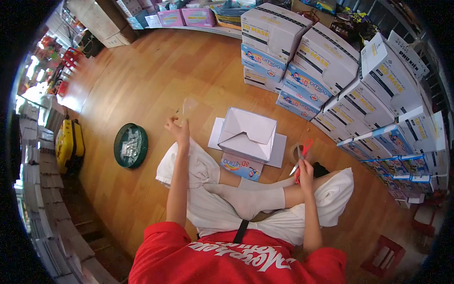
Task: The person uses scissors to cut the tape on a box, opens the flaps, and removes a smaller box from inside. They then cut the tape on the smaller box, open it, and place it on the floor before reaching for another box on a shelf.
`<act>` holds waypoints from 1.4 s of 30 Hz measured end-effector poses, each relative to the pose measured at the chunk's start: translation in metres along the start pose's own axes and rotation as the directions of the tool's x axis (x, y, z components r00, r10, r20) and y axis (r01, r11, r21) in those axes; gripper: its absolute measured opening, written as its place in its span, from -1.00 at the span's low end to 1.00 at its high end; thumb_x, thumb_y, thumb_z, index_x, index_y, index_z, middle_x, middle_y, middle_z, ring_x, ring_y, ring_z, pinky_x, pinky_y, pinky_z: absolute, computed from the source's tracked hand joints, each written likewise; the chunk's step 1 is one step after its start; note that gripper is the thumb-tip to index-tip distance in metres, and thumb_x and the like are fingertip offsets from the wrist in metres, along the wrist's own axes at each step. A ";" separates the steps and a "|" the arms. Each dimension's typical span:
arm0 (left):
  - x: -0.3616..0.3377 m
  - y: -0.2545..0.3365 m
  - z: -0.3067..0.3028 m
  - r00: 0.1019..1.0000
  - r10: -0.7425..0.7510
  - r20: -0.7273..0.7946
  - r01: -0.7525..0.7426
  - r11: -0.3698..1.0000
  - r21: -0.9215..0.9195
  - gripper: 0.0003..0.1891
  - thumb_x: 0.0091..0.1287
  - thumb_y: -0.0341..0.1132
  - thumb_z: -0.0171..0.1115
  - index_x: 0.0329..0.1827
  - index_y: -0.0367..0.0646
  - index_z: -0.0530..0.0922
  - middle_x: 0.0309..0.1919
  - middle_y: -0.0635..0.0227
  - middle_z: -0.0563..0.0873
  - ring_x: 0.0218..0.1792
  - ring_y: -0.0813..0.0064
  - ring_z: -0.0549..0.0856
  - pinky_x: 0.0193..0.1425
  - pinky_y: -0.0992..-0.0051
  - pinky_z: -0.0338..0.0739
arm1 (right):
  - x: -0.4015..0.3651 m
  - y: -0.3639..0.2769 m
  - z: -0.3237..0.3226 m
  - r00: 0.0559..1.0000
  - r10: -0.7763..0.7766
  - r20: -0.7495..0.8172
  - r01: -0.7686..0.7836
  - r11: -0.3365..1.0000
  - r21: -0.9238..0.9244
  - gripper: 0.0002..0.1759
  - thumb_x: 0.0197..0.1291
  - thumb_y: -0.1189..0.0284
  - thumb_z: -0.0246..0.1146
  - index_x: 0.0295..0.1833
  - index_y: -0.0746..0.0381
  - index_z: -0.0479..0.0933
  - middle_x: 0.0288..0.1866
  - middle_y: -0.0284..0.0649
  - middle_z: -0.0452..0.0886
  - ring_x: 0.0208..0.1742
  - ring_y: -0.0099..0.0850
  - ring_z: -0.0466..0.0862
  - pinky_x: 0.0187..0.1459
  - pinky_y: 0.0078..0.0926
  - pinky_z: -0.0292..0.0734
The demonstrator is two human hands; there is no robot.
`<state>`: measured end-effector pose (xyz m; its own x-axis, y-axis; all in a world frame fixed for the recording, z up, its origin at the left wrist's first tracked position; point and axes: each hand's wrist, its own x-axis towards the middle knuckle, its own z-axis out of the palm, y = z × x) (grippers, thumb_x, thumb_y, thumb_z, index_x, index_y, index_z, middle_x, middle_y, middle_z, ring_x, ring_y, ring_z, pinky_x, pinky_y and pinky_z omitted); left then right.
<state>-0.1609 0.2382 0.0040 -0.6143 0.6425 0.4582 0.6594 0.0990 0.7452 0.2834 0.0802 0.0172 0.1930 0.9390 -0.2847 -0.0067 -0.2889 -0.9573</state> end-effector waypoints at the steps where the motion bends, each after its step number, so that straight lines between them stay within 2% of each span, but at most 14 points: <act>1: 0.016 -0.008 -0.004 0.999 0.048 -0.011 -0.048 0.998 0.029 -0.65 0.08 -0.42 0.35 -0.06 -0.13 0.49 -0.05 0.09 0.43 0.03 0.13 0.46 0.17 0.20 0.30 | -0.001 0.003 0.000 0.999 0.004 -0.033 -0.005 0.999 -0.036 -0.67 0.48 0.23 0.00 -0.30 0.21 0.42 -0.78 -0.36 0.35 -0.84 -0.59 0.32 -0.78 -0.60 0.15; 6: 0.066 -0.024 -0.059 0.989 0.147 -0.009 -0.145 0.986 0.085 -0.76 0.02 -0.29 0.48 -0.36 -0.11 0.58 -0.08 0.07 0.48 0.06 0.06 0.44 0.19 0.14 0.27 | 0.005 0.005 0.008 0.997 -0.074 -0.020 0.072 0.994 -0.083 -0.64 0.49 0.22 0.00 -0.35 0.20 0.39 -0.78 -0.38 0.34 -0.84 -0.60 0.31 -0.79 -0.62 0.15; 10: 0.069 -0.066 -0.133 0.996 0.064 -0.068 -0.044 0.963 0.266 -0.73 0.06 -0.18 0.49 -0.50 -0.17 0.60 -0.12 0.18 0.52 0.05 0.18 0.48 0.12 0.19 0.33 | 0.000 0.004 0.008 0.998 -0.057 -0.007 0.056 0.994 -0.094 -0.64 0.49 0.21 0.00 -0.35 0.20 0.38 -0.79 -0.37 0.33 -0.85 -0.60 0.29 -0.81 -0.61 0.12; 12: 0.059 -0.075 -0.174 0.985 0.111 -0.129 -0.011 0.798 0.602 -0.79 0.15 -0.25 0.40 -0.40 -0.24 0.66 -0.27 0.18 0.65 -0.14 0.24 0.64 -0.05 0.25 0.49 | -0.001 0.005 0.006 0.999 -0.042 0.019 0.044 0.995 -0.089 -0.64 0.49 0.21 0.00 -0.34 0.20 0.37 -0.79 -0.38 0.33 -0.85 -0.61 0.29 -0.81 -0.62 0.11; 15: 0.068 -0.116 -0.226 0.910 -0.409 -0.069 0.407 0.847 0.341 -0.83 0.24 -0.31 0.30 -0.31 -0.27 0.67 -0.36 0.11 0.71 -0.26 0.22 0.71 -0.20 0.30 0.54 | 0.000 0.006 0.012 0.997 -0.063 0.039 0.068 0.986 -0.152 -0.63 0.50 0.20 -0.02 -0.35 0.19 0.36 -0.79 -0.39 0.31 -0.85 -0.61 0.30 -0.80 -0.64 0.12; 19: 0.076 -0.211 -0.253 0.990 -0.018 -0.137 0.069 0.926 0.370 -0.81 0.27 -0.42 0.22 -0.11 -0.29 0.65 -0.46 0.12 0.72 -0.45 0.24 0.70 -0.27 0.33 0.55 | 0.003 0.006 0.015 0.996 -0.064 0.059 0.076 0.969 -0.234 -0.62 0.50 0.19 -0.04 -0.36 0.19 0.36 -0.80 -0.39 0.31 -0.84 -0.62 0.31 -0.79 -0.65 0.13; 22: 0.087 -0.240 -0.242 0.996 0.053 -0.066 -0.021 0.911 0.411 -0.81 0.25 -0.42 0.23 -0.12 -0.31 0.65 -0.39 0.11 0.73 -0.36 0.25 0.72 -0.20 0.35 0.56 | 0.004 0.009 0.014 0.997 -0.052 0.062 0.066 0.963 -0.261 -0.61 0.50 0.19 -0.03 -0.36 0.20 0.37 -0.81 -0.40 0.31 -0.85 -0.62 0.30 -0.80 -0.65 0.10; 23: 0.091 -0.245 -0.232 0.997 0.036 -0.069 -0.005 0.915 0.403 -0.84 0.28 -0.42 0.19 -0.18 -0.31 0.65 -0.33 0.04 0.69 -0.24 0.09 0.70 -0.13 0.22 0.53 | 0.006 0.011 0.013 0.996 -0.056 0.071 0.073 0.959 -0.272 -0.62 0.50 0.19 -0.03 -0.36 0.20 0.37 -0.81 -0.40 0.31 -0.86 -0.62 0.29 -0.80 -0.64 0.10; 29: 0.128 -0.255 -0.199 0.983 0.181 0.032 -0.177 0.887 0.427 -0.55 0.28 -0.47 0.12 0.27 -0.28 0.44 0.05 0.00 0.59 0.09 0.03 0.57 0.21 0.26 0.43 | 0.003 0.016 0.010 0.997 -0.051 0.062 0.068 0.949 -0.307 -0.64 0.50 0.24 -0.02 -0.37 0.20 0.34 -0.80 -0.39 0.30 -0.85 -0.62 0.30 -0.79 -0.64 0.11; 32: 0.133 -0.239 -0.206 0.968 0.107 0.226 -0.237 0.683 0.691 -0.39 0.27 -0.46 0.11 0.43 -0.25 0.24 0.23 0.03 0.46 0.21 0.00 0.47 0.33 0.28 0.32 | 0.003 0.016 0.011 0.997 -0.034 0.070 0.054 0.950 -0.308 -0.65 0.50 0.26 -0.02 -0.38 0.20 0.34 -0.79 -0.39 0.30 -0.83 -0.62 0.32 -0.78 -0.63 0.14; 36: 0.107 -0.235 -0.207 0.920 0.053 0.389 -0.240 0.860 0.451 -0.70 0.37 -0.26 0.13 -0.04 -0.34 0.62 -0.05 -0.01 0.67 -0.05 -0.02 0.63 0.08 0.20 0.47 | 0.004 0.013 0.012 0.998 0.011 0.065 0.012 0.938 -0.345 -0.68 0.50 0.28 -0.01 -0.35 0.19 0.37 -0.78 -0.40 0.32 -0.81 -0.64 0.33 -0.77 -0.63 0.16; 37: 0.094 -0.236 -0.203 0.917 0.113 0.383 -0.259 0.898 0.355 -0.66 0.40 -0.16 0.15 -0.31 -0.32 0.65 -0.33 0.00 0.71 -0.22 0.00 0.67 -0.10 0.18 0.50 | 0.004 0.014 0.012 0.998 0.015 0.056 0.004 0.942 -0.336 -0.69 0.49 0.28 -0.01 -0.33 0.19 0.39 -0.77 -0.41 0.32 -0.81 -0.64 0.32 -0.77 -0.62 0.16; 40: 0.080 -0.244 -0.194 0.919 -0.103 0.380 -0.132 0.829 0.544 -0.55 0.39 -0.12 0.12 -0.53 -0.34 0.62 -0.44 -0.06 0.65 -0.34 -0.08 0.64 -0.21 0.05 0.45 | 0.006 0.023 0.012 0.999 -0.034 0.042 0.047 0.934 -0.353 -0.69 0.49 0.27 0.01 -0.34 0.19 0.40 -0.76 -0.43 0.30 -0.82 -0.65 0.31 -0.79 -0.64 0.14; 42: 0.074 -0.232 -0.198 0.904 0.277 0.327 -0.423 0.695 0.581 -0.57 0.37 -0.06 0.14 -0.41 -0.26 0.72 -0.34 -0.10 0.65 -0.35 -0.06 0.62 -0.24 0.08 0.46 | 0.005 0.021 0.014 0.999 -0.033 0.031 0.042 0.926 -0.374 -0.70 0.48 0.29 0.03 -0.33 0.19 0.39 -0.76 -0.42 0.33 -0.81 -0.65 0.34 -0.77 -0.64 0.18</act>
<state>-0.4455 0.1124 -0.0389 -0.2308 0.8566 0.4615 0.9702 0.2385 0.0424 0.2705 0.0811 -0.0053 0.1621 0.9533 -0.2547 0.3689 -0.2980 -0.8804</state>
